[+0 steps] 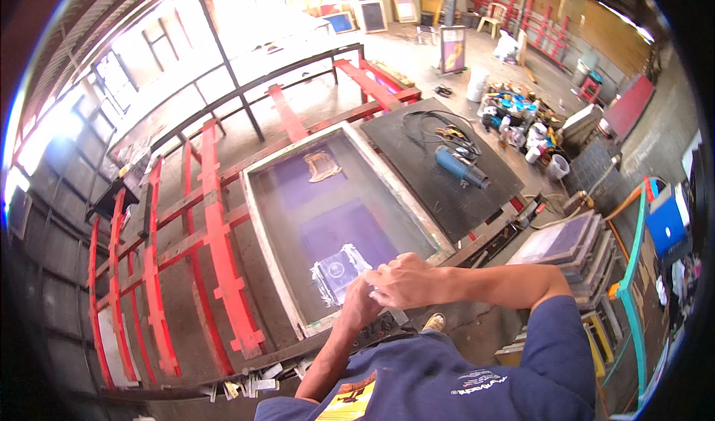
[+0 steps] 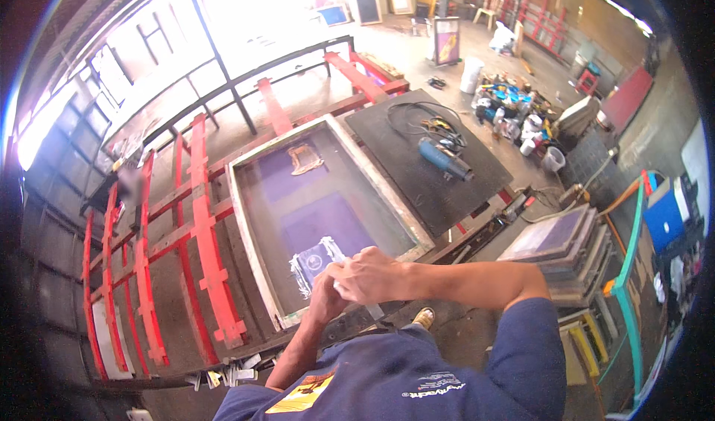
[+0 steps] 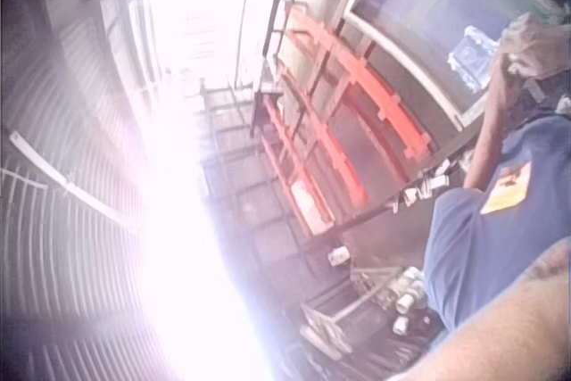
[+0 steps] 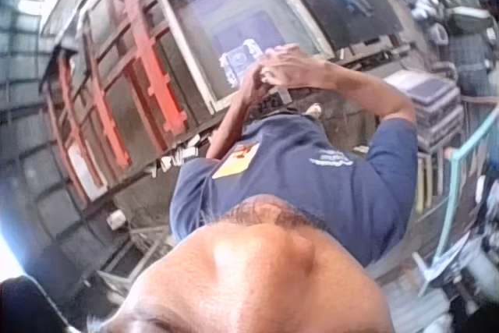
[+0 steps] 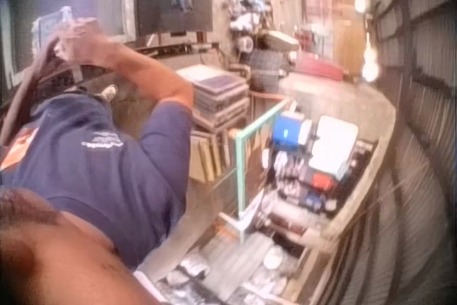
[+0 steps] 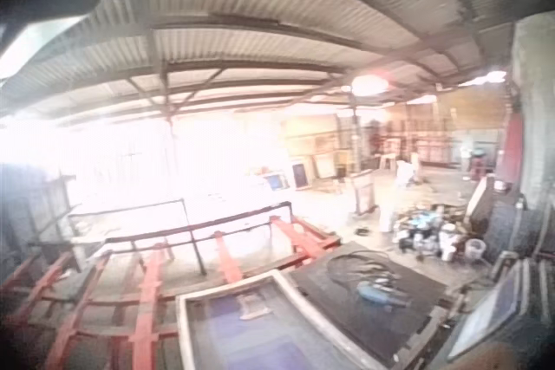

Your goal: The person assembles screen printing frames by placing mesh screens into wooden frames and securing them with a screwdriver. They repeatedly pick up screens from a stack, position them on a workbench, and tighten the clamps to hold the mesh in place.

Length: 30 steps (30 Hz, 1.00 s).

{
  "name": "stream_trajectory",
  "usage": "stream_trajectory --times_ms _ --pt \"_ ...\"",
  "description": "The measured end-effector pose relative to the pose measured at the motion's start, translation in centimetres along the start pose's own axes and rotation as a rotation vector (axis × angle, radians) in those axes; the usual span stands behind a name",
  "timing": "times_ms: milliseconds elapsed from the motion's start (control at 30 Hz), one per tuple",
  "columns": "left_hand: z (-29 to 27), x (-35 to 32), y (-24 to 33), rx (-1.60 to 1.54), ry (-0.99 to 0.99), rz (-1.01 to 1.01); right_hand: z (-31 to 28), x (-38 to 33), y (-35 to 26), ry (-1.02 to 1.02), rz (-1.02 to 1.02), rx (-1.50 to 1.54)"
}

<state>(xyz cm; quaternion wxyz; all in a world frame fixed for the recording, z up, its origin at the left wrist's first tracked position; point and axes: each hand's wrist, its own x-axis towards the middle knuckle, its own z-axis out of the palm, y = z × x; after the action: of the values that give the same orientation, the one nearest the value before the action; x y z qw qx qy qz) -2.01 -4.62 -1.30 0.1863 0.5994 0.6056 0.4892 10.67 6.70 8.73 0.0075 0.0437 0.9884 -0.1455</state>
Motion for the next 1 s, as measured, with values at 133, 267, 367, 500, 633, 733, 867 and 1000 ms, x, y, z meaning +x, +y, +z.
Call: stream_trajectory --times_ms 133,267,367,500,633,733,867,1000 --pt "-1.3 -1.0 -1.6 -0.166 -0.215 -0.040 -0.6 -0.4 0.4 0.174 -0.121 -0.075" --pt "-0.1 -0.3 -0.6 -0.126 -0.067 -0.035 -0.9 0.0 -1.5 -0.108 0.207 -0.017" --pt "-0.4 -0.4 -0.3 -0.153 -0.007 0.060 -0.9 0.4 -0.9 0.123 -0.018 -0.080" --pt "-0.8 -1.0 -0.9 -0.131 -0.124 -0.042 -2.8 0.2 -2.3 -0.044 0.047 -0.107" --pt "-0.1 -0.5 0.2 -0.083 0.029 -0.018 -0.9 0.3 -0.9 0.029 0.075 -0.065" --pt "-0.3 -1.1 -0.6 -0.191 -0.023 0.027 -2.7 0.7 -1.4 0.080 -0.032 -0.052" --pt "0.6 -0.4 -2.1 0.039 0.058 0.028 -1.2 0.5 -1.3 0.064 0.029 0.056" --pt "0.0 0.5 -3.4 -0.218 -0.144 0.057 -0.6 0.5 -0.1 0.215 -0.022 0.240"
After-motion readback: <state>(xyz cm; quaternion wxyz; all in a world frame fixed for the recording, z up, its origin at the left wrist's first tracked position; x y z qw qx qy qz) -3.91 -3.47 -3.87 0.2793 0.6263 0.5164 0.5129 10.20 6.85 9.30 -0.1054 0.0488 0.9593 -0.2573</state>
